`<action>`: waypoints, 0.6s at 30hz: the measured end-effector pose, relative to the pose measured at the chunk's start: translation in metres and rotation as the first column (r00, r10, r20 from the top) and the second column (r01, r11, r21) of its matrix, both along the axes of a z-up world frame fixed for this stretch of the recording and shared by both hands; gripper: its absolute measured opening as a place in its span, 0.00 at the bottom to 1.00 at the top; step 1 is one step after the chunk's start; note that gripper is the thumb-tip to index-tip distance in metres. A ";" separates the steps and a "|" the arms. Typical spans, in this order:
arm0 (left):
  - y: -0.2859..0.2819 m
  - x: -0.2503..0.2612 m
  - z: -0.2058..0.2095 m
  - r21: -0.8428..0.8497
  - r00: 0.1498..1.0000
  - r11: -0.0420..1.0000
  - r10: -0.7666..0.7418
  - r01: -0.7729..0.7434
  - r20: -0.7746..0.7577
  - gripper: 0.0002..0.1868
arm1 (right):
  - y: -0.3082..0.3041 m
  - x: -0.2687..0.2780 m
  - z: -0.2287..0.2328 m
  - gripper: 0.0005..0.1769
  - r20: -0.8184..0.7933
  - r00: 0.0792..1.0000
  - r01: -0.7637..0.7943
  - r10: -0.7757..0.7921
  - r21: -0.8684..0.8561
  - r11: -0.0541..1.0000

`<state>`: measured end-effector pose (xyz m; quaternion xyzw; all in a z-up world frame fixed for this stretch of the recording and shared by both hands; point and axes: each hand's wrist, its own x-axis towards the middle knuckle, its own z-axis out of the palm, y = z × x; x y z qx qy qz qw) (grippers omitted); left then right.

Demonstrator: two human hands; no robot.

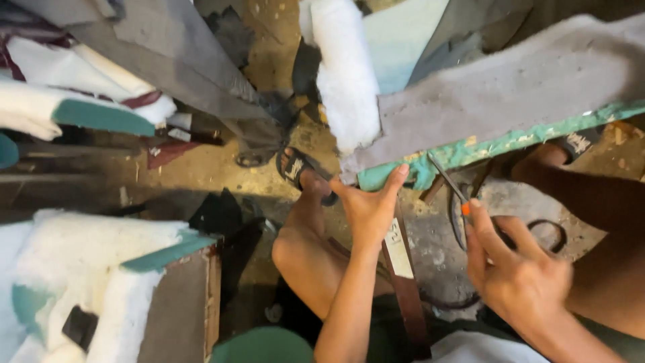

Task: Removing staples and old upholstery fabric from a wooden chair frame using a screwdriver as a prying tool.

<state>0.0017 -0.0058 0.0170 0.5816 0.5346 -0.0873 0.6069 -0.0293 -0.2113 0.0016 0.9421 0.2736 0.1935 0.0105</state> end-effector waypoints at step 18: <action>-0.001 0.003 -0.018 0.058 0.982 0.991 0.114 -0.124 0.148 0.68 | 0.022 0.035 -0.134 0.21 -0.246 0.129 0.981 0.961 0.173 -0.087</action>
